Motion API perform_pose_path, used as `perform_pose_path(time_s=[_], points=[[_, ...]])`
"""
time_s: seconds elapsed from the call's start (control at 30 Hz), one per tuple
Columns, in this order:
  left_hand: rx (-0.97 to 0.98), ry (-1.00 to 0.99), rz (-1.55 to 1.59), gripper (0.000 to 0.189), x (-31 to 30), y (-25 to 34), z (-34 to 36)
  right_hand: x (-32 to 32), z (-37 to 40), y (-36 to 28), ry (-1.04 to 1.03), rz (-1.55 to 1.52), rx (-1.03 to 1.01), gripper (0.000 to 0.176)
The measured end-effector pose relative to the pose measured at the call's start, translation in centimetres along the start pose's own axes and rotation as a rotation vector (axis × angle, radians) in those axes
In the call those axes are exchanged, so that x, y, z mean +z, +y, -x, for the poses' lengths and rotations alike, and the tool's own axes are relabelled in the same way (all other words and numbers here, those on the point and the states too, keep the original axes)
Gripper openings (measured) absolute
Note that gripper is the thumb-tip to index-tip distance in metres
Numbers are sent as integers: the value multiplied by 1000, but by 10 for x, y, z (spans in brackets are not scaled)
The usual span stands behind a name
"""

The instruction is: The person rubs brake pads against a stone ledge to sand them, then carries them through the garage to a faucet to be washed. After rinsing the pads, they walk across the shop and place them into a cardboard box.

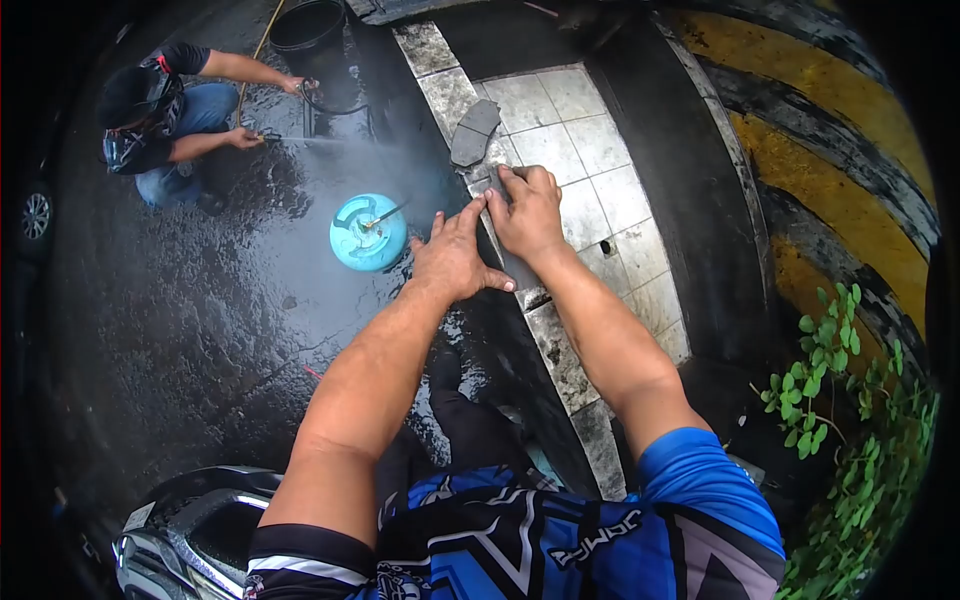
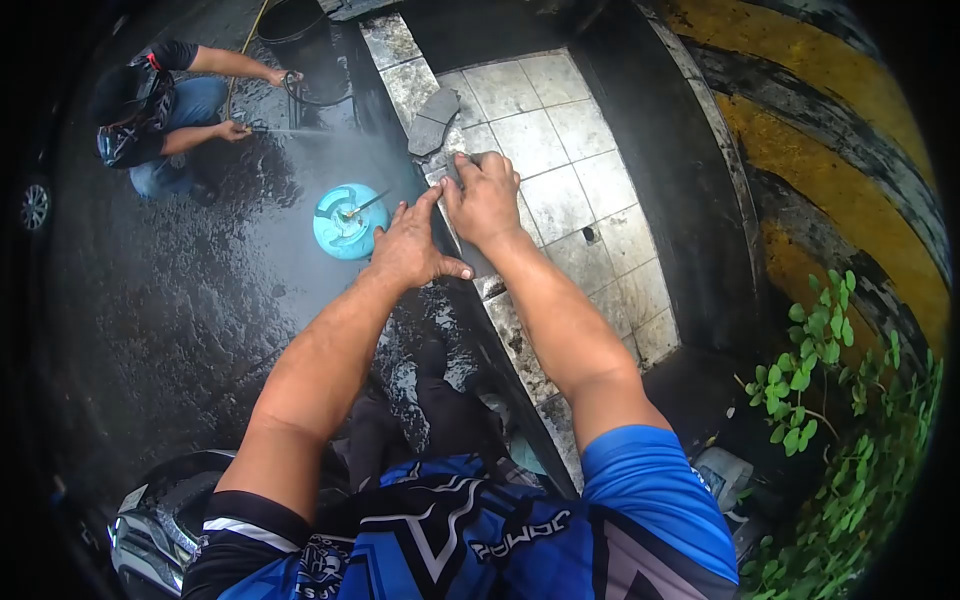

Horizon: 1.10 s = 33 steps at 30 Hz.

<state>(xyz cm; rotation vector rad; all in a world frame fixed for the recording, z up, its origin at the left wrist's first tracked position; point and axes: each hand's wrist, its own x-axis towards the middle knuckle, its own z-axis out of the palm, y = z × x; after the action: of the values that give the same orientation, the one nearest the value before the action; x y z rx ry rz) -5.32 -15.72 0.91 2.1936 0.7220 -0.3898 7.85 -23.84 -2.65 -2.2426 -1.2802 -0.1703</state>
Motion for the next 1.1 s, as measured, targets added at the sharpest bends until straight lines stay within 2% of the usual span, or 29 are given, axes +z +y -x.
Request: perform_pose_path(time_s=[0.13,0.27,0.4,0.57,0.7,0.77,0.83,0.93,1.03,1.1], points=[[-8,-3,-13,126,-1,0,-1,-34,76,-5,-81,6,-31,40],[-15,-23,-31,126,-2,2,0,1,-4,2,22,-9,17,43],[-22,-41,-66,124,-10,7,4,-32,69,-9,-8,-7,-72,39],[-39,-29,-100,123,-14,15,7,-7,1,-1,38,18,36,43],[-81,-79,-117,122,-19,24,13,-12,-3,4,-29,60,28,49],[-112,-70,-140,126,-20,27,14,-14,-13,4,-111,-34,92,52],[-115,-58,-143,125,-21,28,13,-22,-50,-7,-58,-80,89,52],[-133,-97,-139,123,-24,31,16,3,-136,-24,-26,-72,3,49],[-151,-103,-132,121,-26,32,17,44,-203,-35,-123,9,-25,46],[-167,-103,-133,120,-26,32,18,65,-218,-40,-246,167,36,42]])
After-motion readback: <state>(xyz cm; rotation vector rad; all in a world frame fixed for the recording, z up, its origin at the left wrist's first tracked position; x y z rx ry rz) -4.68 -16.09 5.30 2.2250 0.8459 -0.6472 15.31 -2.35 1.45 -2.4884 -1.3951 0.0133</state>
